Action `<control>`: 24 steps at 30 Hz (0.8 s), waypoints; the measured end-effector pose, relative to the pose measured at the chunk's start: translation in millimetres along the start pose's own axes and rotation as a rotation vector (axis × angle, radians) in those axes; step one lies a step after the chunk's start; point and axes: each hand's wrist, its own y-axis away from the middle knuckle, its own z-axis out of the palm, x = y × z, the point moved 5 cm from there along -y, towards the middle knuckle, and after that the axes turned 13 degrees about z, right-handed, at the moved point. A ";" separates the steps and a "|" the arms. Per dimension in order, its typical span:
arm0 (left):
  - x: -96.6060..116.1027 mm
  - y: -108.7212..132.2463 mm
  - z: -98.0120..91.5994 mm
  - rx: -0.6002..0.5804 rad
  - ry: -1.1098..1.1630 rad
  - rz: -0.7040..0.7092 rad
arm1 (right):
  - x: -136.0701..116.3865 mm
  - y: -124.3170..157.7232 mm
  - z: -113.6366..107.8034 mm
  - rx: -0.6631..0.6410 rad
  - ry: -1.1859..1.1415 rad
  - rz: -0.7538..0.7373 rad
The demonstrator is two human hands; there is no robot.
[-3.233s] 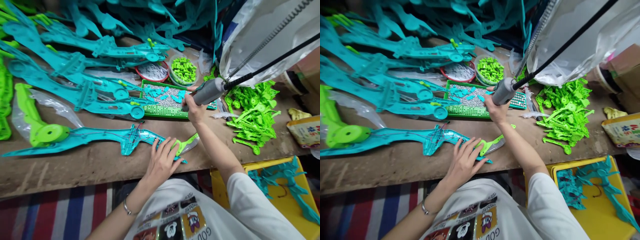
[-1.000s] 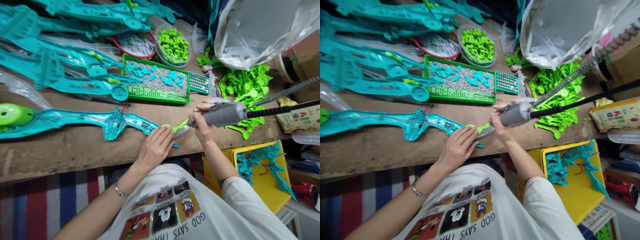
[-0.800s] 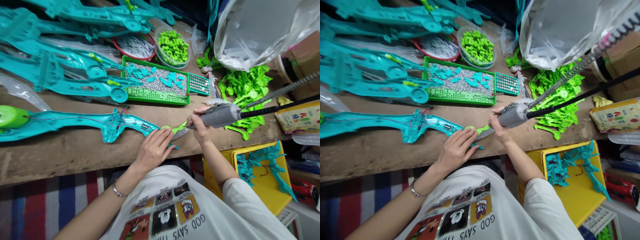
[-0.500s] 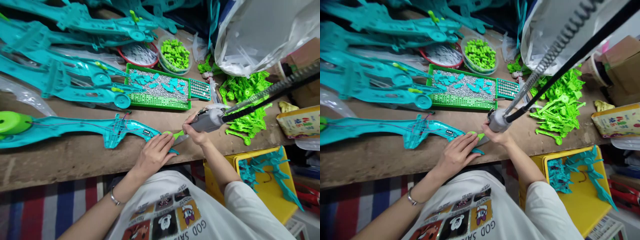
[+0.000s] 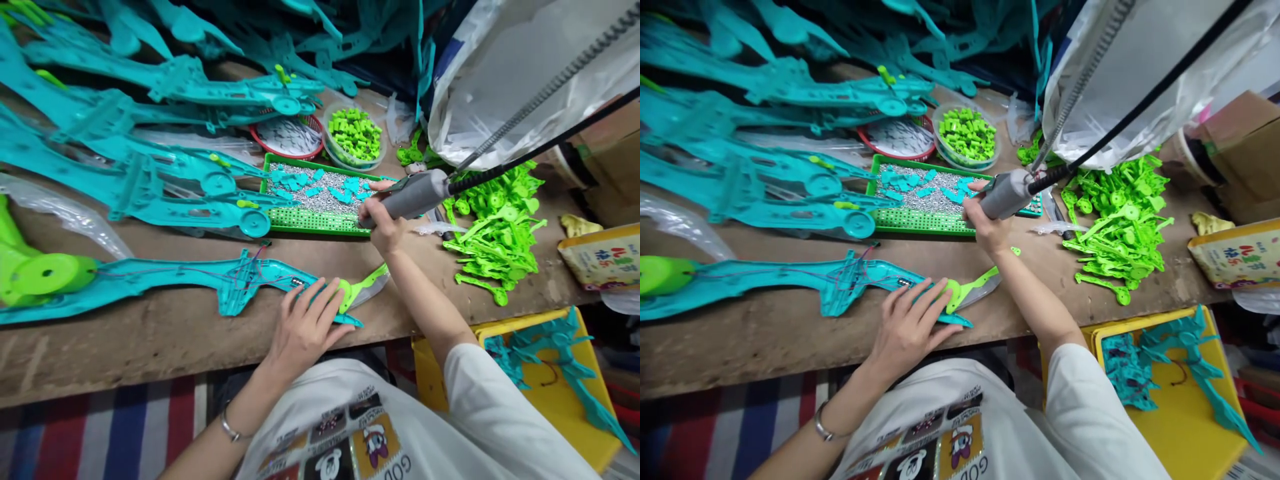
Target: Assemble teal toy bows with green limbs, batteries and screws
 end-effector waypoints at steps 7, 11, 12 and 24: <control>-9.2 -0.2 -0.5 -0.007 0.055 -0.041 | 9.0 -2.7 2.8 -0.011 0.000 0.010; -10.7 0.3 2.2 -0.032 0.083 -0.045 | 8.9 -4.4 5.8 -0.014 0.006 0.010; -10.9 0.4 2.6 -0.038 0.092 -0.045 | 9.3 -5.1 6.9 -0.023 0.004 0.008; -14.5 2.2 6.3 -0.085 0.148 -0.080 | -43.1 39.8 8.9 -0.120 -0.035 -0.073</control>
